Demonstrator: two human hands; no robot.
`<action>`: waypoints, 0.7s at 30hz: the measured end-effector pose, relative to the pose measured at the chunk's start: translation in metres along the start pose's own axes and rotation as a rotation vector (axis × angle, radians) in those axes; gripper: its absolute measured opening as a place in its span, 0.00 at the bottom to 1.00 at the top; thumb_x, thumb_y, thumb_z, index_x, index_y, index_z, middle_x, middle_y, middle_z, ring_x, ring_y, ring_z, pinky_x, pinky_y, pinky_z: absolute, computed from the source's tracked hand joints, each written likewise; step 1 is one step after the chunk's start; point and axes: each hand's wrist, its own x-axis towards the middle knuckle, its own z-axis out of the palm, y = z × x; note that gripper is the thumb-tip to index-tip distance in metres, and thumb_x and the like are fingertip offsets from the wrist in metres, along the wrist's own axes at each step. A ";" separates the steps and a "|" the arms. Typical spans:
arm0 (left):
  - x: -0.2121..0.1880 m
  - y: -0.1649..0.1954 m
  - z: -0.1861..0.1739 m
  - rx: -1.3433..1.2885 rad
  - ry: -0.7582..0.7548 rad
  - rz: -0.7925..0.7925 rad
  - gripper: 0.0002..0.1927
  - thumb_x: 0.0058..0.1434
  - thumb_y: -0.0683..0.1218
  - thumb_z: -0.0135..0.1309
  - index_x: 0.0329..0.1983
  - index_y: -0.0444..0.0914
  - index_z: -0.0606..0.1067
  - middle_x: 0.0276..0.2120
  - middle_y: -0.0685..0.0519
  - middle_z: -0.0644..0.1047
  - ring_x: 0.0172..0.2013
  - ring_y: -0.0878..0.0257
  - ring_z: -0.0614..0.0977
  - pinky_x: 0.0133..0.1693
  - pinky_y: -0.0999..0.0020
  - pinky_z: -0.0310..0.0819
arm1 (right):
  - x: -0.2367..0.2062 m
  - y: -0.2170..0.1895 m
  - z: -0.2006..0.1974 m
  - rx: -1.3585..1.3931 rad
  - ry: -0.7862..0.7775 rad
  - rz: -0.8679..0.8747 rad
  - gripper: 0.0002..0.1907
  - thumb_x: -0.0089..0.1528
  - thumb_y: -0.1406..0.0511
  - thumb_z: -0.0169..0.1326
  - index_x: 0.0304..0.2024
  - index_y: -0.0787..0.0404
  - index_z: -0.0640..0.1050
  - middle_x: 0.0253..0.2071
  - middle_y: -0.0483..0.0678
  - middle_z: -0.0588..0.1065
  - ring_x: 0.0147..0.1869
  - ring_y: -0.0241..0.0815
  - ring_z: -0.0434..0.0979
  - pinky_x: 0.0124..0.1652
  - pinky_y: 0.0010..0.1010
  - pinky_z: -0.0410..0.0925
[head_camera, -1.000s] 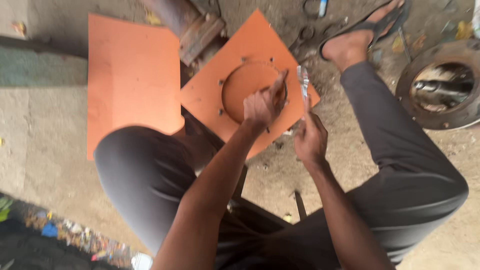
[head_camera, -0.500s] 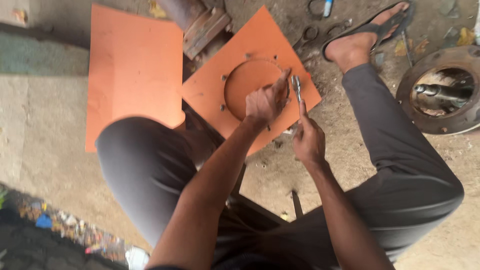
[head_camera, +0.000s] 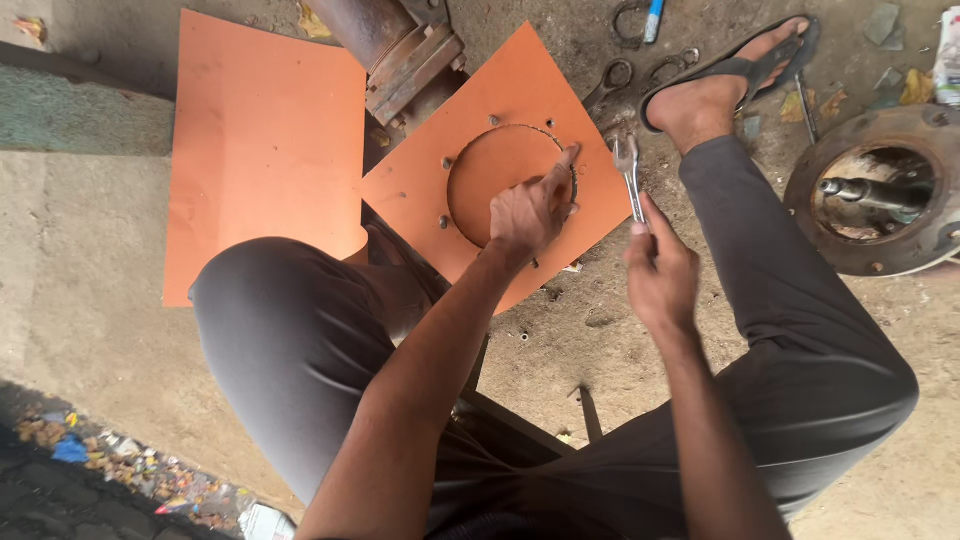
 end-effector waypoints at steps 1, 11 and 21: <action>0.000 0.000 -0.001 -0.007 0.008 0.010 0.46 0.59 0.59 0.61 0.77 0.61 0.51 0.35 0.52 0.83 0.36 0.50 0.85 0.37 0.50 0.78 | 0.001 -0.004 -0.008 -0.087 0.040 -0.058 0.22 0.72 0.65 0.50 0.69 0.54 0.73 0.29 0.52 0.75 0.30 0.44 0.77 0.33 0.36 0.69; -0.002 -0.010 0.007 -0.080 0.053 0.045 0.41 0.61 0.55 0.60 0.75 0.59 0.55 0.37 0.56 0.82 0.36 0.50 0.84 0.35 0.50 0.77 | 0.006 -0.042 -0.044 -0.699 -0.070 -0.293 0.23 0.61 0.63 0.59 0.60 0.47 0.81 0.32 0.49 0.76 0.36 0.51 0.80 0.36 0.44 0.70; 0.001 -0.014 0.013 -0.099 0.030 0.026 0.45 0.61 0.55 0.61 0.77 0.62 0.51 0.36 0.57 0.83 0.34 0.51 0.85 0.35 0.51 0.78 | 0.027 -0.072 -0.030 -0.822 -0.216 -0.305 0.19 0.60 0.64 0.59 0.54 0.53 0.82 0.36 0.53 0.78 0.38 0.56 0.81 0.37 0.49 0.72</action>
